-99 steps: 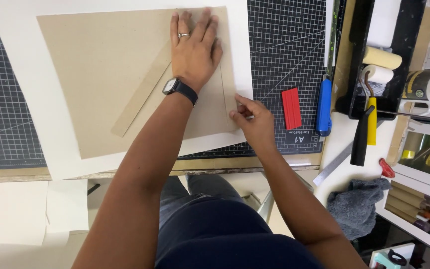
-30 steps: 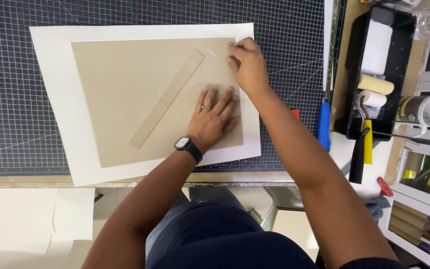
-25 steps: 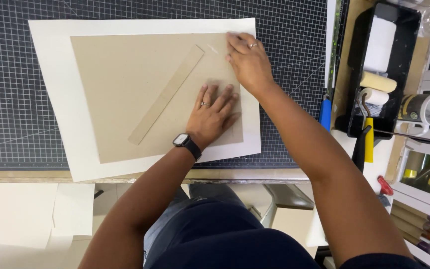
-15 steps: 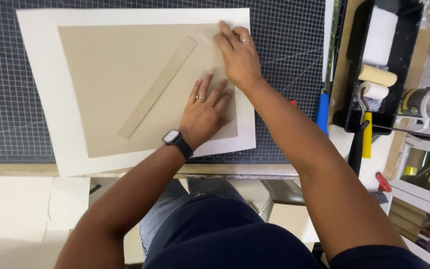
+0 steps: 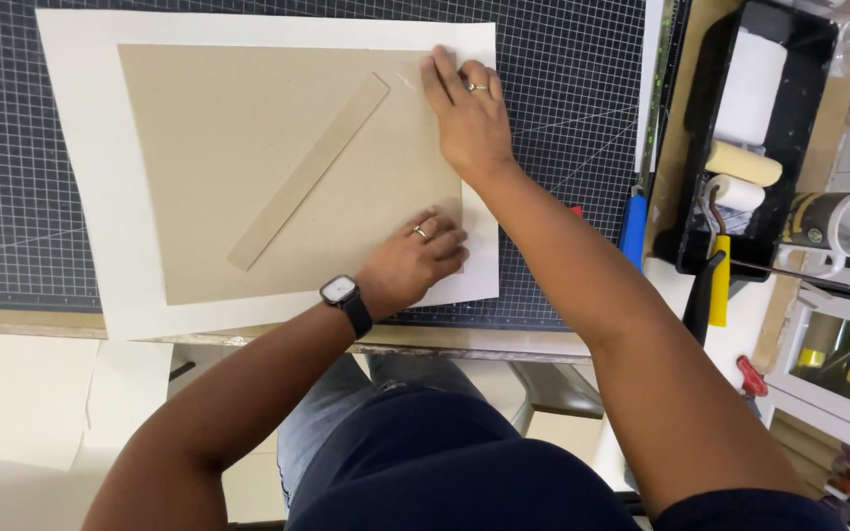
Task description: Assembling cardboard components by applying adhesive, positioning strips, and using a roller for adhesion.
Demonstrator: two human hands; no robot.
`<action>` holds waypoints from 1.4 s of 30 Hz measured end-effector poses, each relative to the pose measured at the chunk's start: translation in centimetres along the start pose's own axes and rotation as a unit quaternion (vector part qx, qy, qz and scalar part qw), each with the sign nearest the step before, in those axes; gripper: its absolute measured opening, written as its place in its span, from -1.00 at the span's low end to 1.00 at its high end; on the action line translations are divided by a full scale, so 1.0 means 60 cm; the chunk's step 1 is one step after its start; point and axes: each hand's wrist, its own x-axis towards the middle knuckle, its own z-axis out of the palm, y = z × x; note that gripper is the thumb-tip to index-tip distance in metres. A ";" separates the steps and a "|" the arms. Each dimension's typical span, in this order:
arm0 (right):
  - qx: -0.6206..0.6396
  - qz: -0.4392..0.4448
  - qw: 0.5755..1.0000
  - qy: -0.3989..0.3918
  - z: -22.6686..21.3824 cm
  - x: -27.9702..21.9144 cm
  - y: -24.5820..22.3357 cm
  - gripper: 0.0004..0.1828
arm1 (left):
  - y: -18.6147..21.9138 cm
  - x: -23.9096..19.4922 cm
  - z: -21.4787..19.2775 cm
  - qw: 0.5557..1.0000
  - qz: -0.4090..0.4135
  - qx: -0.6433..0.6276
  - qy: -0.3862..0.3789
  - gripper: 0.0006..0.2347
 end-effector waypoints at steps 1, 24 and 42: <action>-0.011 -0.005 1.000 -0.011 -0.002 0.004 0.001 -0.24 | 0.005 -0.006 0.007 1.000 -0.013 0.017 -0.018 -0.82; 0.049 0.121 0.991 0.014 -0.133 -0.211 -0.237 -0.56 | -0.017 -0.224 -0.267 0.938 -0.301 0.099 0.139 -0.73; 0.135 0.362 0.919 -0.081 -0.143 -0.052 -0.235 -0.63 | -0.232 -0.176 -0.294 0.817 -0.550 0.006 0.176 -0.38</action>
